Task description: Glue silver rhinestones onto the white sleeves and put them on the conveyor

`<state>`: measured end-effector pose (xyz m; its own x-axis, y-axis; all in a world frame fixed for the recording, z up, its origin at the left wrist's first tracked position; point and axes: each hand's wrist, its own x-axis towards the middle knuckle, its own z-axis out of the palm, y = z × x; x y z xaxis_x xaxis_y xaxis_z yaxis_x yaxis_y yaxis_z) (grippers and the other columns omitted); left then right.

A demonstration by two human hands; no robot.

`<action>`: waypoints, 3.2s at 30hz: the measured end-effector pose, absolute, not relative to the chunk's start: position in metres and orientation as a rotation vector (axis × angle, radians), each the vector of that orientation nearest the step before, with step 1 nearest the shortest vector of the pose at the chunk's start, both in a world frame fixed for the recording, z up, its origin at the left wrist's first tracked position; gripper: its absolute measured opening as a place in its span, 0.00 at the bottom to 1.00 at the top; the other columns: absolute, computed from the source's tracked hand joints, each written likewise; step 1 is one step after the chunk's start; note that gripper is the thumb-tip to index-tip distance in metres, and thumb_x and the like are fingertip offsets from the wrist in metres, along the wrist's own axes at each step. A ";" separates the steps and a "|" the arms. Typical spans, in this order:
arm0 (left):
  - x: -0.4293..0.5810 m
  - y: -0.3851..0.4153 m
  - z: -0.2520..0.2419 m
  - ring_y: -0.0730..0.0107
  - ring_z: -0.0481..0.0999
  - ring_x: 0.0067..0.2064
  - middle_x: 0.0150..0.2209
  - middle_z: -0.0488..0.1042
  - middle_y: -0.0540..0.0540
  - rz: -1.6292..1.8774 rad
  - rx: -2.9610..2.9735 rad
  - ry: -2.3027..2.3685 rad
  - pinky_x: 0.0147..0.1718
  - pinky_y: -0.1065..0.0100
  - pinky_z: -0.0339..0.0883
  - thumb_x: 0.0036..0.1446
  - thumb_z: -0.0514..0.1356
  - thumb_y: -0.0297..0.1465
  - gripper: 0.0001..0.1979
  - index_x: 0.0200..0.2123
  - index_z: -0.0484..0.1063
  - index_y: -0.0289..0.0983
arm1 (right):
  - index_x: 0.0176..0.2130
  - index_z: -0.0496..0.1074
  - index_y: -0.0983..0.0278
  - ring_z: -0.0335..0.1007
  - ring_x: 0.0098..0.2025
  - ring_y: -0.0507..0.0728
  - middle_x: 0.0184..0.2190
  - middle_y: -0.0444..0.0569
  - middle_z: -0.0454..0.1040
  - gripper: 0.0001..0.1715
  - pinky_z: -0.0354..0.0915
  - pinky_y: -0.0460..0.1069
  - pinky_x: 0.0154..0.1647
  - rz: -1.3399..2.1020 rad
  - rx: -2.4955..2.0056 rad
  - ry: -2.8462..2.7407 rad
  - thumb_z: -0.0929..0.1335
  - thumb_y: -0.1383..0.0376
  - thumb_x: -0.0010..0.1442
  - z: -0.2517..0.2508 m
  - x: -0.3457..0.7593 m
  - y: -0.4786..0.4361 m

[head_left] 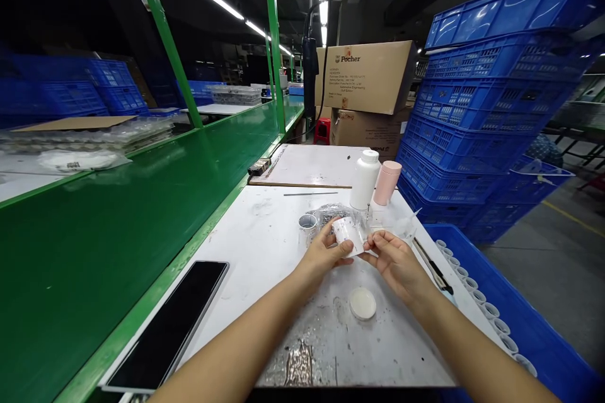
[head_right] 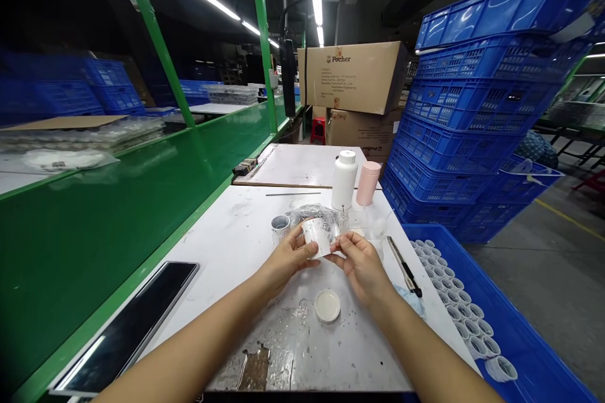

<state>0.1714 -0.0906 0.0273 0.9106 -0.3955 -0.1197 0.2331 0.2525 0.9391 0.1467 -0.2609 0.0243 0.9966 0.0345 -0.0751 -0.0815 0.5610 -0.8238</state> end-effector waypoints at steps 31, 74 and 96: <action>0.172 -0.083 0.049 0.72 0.74 0.22 0.26 0.74 0.42 -0.915 1.099 0.044 0.16 0.79 0.65 0.62 0.52 0.37 0.21 0.55 0.64 0.32 | 0.32 0.67 0.62 0.63 0.31 0.52 0.30 0.46 0.66 0.10 0.60 0.49 0.32 -0.561 -1.994 -0.673 0.61 0.71 0.65 0.030 0.141 -0.281; 0.167 -0.087 0.049 0.71 0.75 0.22 0.25 0.75 0.43 -0.806 1.286 0.013 0.14 0.79 0.57 0.56 0.56 0.38 0.22 0.51 0.68 0.32 | 0.32 0.66 0.61 0.65 0.30 0.53 0.28 0.45 0.67 0.06 0.61 0.49 0.30 -0.571 -2.083 -0.605 0.65 0.69 0.62 0.031 0.138 -0.277; 0.164 -0.088 0.051 0.71 0.74 0.21 0.27 0.75 0.42 -0.784 1.110 -0.146 0.15 0.79 0.61 0.60 0.51 0.38 0.26 0.60 0.61 0.34 | 0.38 0.71 0.61 0.66 0.25 0.53 0.26 0.44 0.70 0.08 0.64 0.49 0.26 -0.462 -1.734 -0.260 0.70 0.59 0.60 0.030 0.134 -0.278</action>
